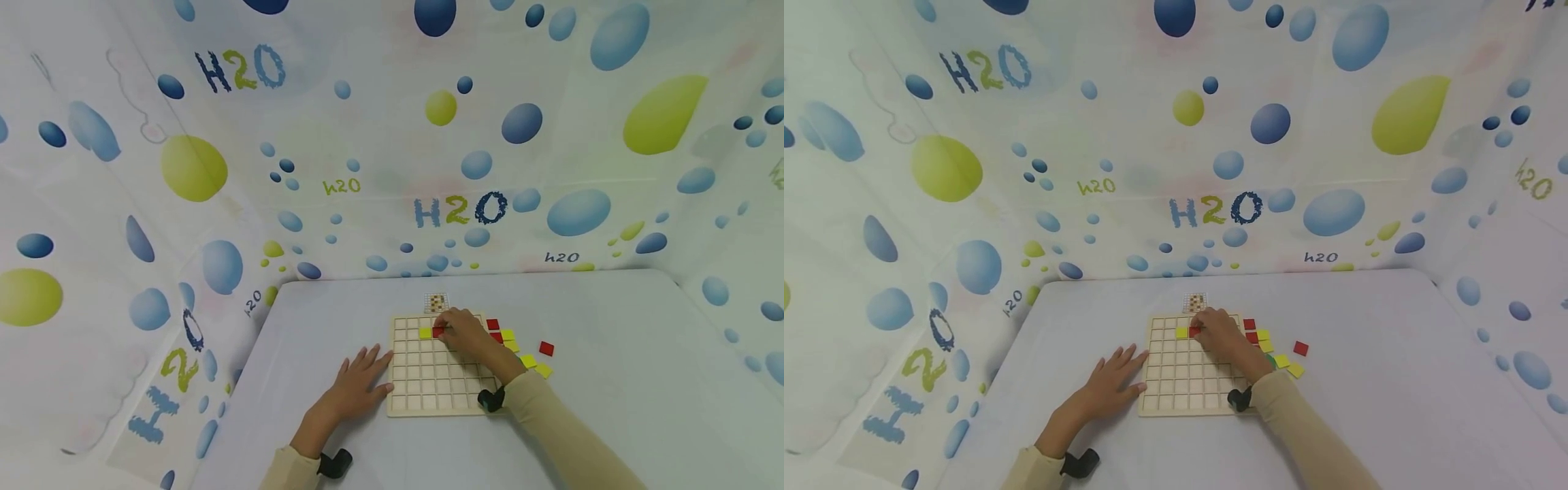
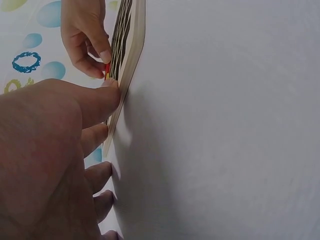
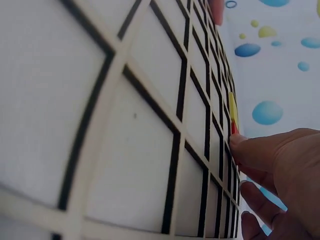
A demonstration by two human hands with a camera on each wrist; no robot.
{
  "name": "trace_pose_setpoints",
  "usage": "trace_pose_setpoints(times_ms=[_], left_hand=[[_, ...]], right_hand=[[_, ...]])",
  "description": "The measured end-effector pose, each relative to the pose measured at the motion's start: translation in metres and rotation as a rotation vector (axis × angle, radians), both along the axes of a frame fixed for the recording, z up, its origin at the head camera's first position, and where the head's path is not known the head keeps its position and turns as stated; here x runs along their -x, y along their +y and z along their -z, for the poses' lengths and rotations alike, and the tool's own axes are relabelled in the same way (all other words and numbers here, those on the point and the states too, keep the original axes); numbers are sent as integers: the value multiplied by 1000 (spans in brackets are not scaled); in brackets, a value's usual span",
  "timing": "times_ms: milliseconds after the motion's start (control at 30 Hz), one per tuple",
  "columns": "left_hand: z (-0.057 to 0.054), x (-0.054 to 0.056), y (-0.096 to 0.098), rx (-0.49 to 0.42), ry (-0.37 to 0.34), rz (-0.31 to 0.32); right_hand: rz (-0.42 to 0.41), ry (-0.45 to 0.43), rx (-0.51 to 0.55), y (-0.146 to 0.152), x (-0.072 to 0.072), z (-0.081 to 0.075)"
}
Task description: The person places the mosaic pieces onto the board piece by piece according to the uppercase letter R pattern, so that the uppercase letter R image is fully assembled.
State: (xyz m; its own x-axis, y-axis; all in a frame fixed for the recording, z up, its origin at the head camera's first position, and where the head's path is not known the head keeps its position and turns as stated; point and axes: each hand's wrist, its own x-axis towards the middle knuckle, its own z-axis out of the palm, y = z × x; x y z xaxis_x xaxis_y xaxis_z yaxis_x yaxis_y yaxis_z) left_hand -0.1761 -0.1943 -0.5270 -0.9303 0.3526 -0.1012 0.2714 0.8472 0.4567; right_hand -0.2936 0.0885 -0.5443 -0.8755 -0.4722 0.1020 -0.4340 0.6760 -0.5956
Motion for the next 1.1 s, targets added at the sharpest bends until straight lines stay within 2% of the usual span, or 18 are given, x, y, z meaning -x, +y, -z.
trace_pose_setpoints(times_ms=[167,300,400,533,700,767,933,1100], left_hand=[[3,2,-1,0,11,5],[6,2,-2,9,4,8],[5,0,-2,2,4,13],[2,-1,-1,3,5,14],[3,0,-2,13,15,5],[3,0,-2,15,17,3],[4,-1,-2,7,14,-2],[3,0,-2,-3,8,2]], right_hand=[[-12,45,-39,0,2,2],[-5,52,-19,5,-2,2],[32,9,24,16,-7,2],[131,-45,48,40,-10,1],[272,-72,7,83,-7,-1],[310,-125,-21,99,-6,-3],[327,-271,-84,128,-3,-8],[318,-277,-77,139,-2,-13]])
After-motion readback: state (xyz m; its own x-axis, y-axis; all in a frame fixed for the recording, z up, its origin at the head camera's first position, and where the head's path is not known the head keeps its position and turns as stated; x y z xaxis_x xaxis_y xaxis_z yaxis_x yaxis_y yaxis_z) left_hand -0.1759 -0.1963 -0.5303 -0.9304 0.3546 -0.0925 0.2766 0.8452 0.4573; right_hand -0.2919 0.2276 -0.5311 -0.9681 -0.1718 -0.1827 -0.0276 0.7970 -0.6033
